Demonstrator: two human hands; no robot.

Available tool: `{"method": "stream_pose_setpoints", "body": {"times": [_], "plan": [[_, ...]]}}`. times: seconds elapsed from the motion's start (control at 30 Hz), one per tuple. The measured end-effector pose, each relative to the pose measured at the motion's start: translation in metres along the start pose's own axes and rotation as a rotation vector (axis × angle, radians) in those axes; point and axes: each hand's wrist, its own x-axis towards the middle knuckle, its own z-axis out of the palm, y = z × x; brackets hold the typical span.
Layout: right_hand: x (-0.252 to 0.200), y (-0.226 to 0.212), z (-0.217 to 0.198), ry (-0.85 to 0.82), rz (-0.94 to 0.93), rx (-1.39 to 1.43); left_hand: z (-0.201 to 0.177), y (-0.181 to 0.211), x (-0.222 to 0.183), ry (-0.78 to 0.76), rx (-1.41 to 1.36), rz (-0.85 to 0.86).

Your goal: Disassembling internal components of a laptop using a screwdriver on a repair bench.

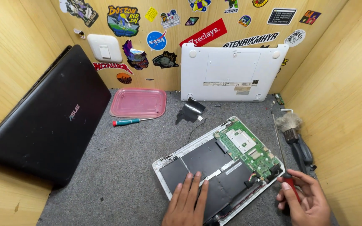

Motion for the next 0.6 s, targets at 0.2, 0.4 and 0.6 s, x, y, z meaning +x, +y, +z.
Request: {"method": "stream_pose_setpoints", "body": {"times": [0.2, 0.4, 0.6], "plan": [[0.004, -0.008, 0.001, 0.021, 0.056, -0.013, 0.002, -0.047, -0.040, 0.090, 0.074, 0.144], [0.032, -0.037, 0.009, -0.128, 0.128, -0.265, -0.024, -0.099, -0.024, -0.222, 0.138, 0.382], [0.035, -0.028, 0.003, -0.191, -0.008, -0.566, -0.036, -0.069, 0.050, -0.603, -0.410, 0.273]]}}
